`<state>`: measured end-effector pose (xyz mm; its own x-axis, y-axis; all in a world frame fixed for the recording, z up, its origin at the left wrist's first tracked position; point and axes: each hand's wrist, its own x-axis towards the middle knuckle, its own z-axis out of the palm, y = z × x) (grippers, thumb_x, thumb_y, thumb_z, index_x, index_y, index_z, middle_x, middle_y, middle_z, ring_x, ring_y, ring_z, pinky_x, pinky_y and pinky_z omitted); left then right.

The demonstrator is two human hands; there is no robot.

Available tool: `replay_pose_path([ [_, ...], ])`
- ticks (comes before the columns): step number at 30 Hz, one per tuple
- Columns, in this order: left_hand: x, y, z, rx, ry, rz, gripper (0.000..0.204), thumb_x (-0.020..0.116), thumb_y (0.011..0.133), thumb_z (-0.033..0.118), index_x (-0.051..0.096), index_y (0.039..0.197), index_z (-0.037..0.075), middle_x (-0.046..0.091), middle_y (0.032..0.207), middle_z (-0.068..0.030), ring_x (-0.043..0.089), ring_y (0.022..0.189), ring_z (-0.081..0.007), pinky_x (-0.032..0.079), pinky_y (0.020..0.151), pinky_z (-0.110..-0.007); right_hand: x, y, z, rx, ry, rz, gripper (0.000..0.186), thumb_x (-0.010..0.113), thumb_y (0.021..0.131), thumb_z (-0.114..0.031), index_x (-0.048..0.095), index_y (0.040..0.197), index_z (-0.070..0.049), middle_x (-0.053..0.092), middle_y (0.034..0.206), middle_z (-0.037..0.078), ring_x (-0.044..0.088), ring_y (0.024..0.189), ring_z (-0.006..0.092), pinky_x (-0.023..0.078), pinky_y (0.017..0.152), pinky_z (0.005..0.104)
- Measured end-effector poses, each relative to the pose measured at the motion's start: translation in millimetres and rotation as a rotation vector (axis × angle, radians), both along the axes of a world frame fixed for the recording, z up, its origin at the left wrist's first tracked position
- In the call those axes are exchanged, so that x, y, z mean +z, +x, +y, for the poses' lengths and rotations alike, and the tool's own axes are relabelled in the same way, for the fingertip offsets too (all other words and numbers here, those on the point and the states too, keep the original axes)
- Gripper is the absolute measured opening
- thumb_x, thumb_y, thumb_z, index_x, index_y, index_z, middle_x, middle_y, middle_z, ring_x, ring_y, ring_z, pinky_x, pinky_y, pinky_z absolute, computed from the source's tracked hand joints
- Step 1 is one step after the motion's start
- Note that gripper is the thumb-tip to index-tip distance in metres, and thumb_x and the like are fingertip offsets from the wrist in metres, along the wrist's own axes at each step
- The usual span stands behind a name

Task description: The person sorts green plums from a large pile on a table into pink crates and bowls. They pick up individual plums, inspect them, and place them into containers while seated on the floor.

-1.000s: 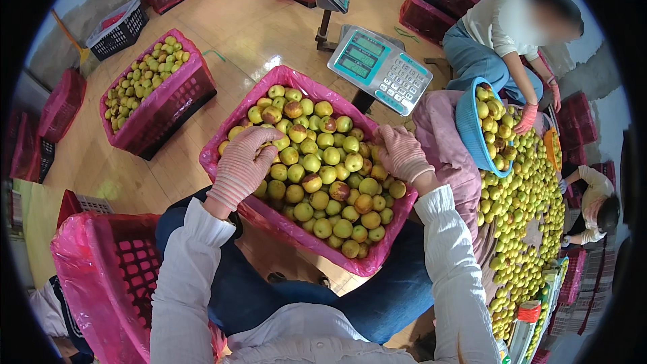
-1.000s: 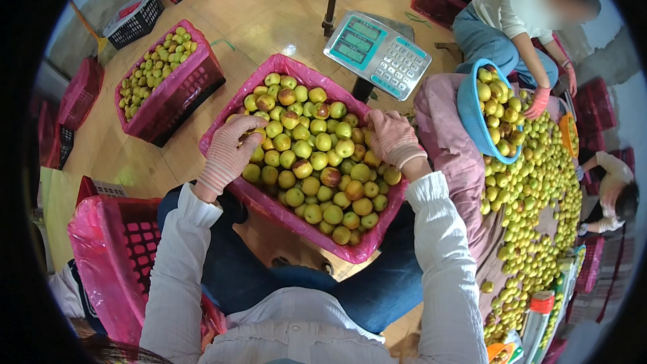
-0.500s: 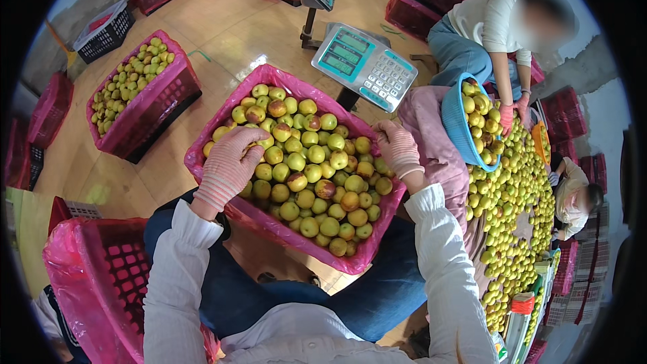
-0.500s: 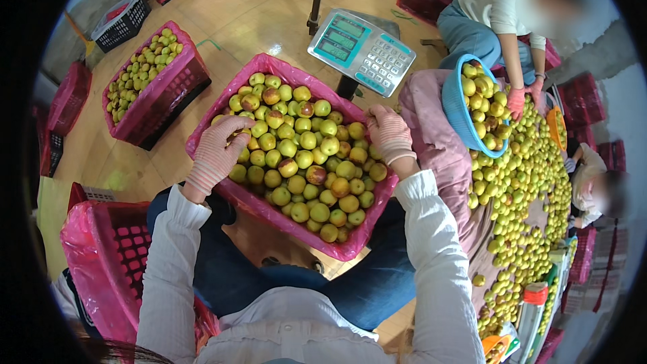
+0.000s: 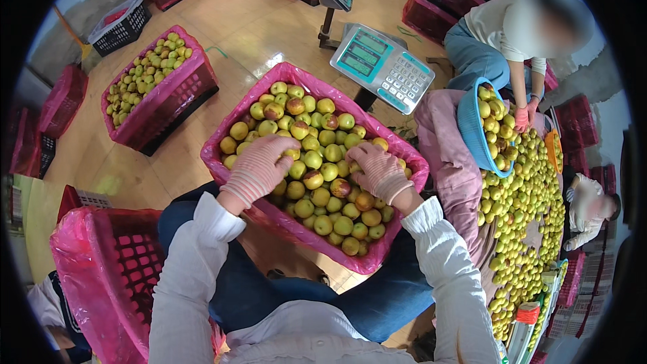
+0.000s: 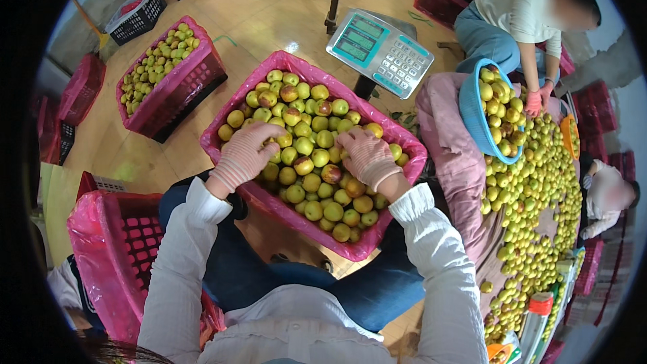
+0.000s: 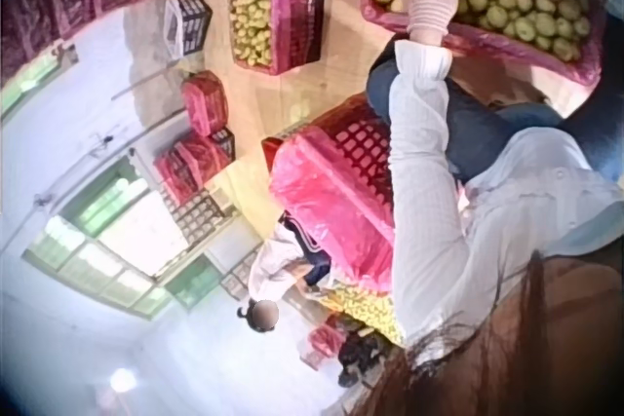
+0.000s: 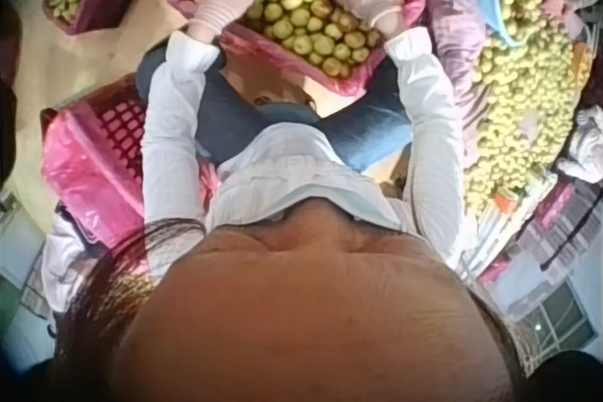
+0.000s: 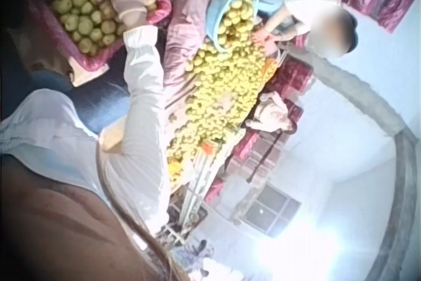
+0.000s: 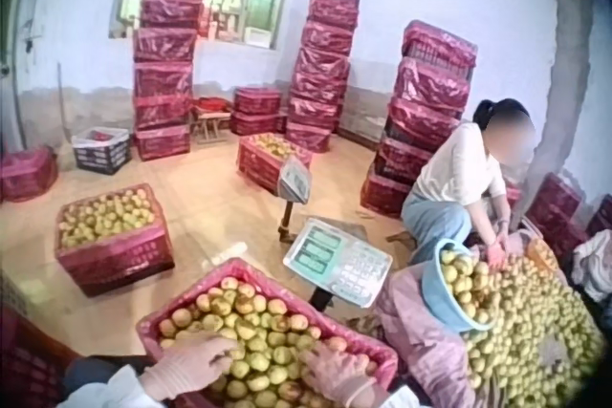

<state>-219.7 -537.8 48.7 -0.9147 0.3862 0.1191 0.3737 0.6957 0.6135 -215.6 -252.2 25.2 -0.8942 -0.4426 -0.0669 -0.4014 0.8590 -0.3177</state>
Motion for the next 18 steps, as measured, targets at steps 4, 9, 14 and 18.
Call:
replay_pose_path([
  [4, -10, -1, 17, -0.051, -0.14, -0.001, 0.028, 0.063, 0.084, 0.011, 0.063, 0.112, 0.013, 0.065, 0.109, -0.0118, 0.061, 0.102, -0.0358, 0.05, 0.089, -0.044, 16, -5, -1, -0.159, -0.094, -0.186, 0.036, 0.073, 0.078, -0.023, 0.06, 0.111, -0.014, 0.062, 0.114, 0.012, 0.06, 0.109, 0.0362, 0.05, 0.091, 0.0477],
  [9, -20, -16, 49, -0.195, -0.326, 0.119, 0.029, 0.063, 0.084, 0.014, 0.063, 0.113, 0.018, 0.063, 0.117, -0.004, 0.061, 0.104, -0.0304, 0.051, 0.089, -0.042, 21, -14, 14, -0.321, -0.248, -0.158, 0.043, 0.077, 0.078, -0.027, 0.06, 0.114, -0.011, 0.066, 0.111, 0.016, 0.062, 0.108, 0.0351, 0.049, 0.092, 0.0451],
  [14, -15, -36, 83, -0.159, -0.4, -0.016, 0.026, 0.06, 0.088, 0.032, 0.067, 0.108, 0.017, 0.071, 0.103, -0.0052, 0.062, 0.105, -0.0286, 0.054, 0.082, -0.045, 22, -15, 23, -0.369, -0.352, -0.202, 0.043, 0.077, 0.078, -0.024, 0.06, 0.115, -0.009, 0.067, 0.106, 0.017, 0.064, 0.103, 0.0343, 0.05, 0.089, 0.0419],
  [18, -12, -41, 115, -0.114, -0.688, -0.116, 0.034, 0.066, 0.085, 0.041, 0.069, 0.104, 0.012, 0.072, 0.095, -0.0109, 0.067, 0.099, -0.0285, 0.056, 0.079, -0.044, 28, -17, 25, -0.361, -0.354, -0.194, 0.041, 0.077, 0.08, -0.019, 0.058, 0.115, -0.008, 0.066, 0.104, 0.016, 0.064, 0.097, 0.03, 0.052, 0.085, 0.04],
])
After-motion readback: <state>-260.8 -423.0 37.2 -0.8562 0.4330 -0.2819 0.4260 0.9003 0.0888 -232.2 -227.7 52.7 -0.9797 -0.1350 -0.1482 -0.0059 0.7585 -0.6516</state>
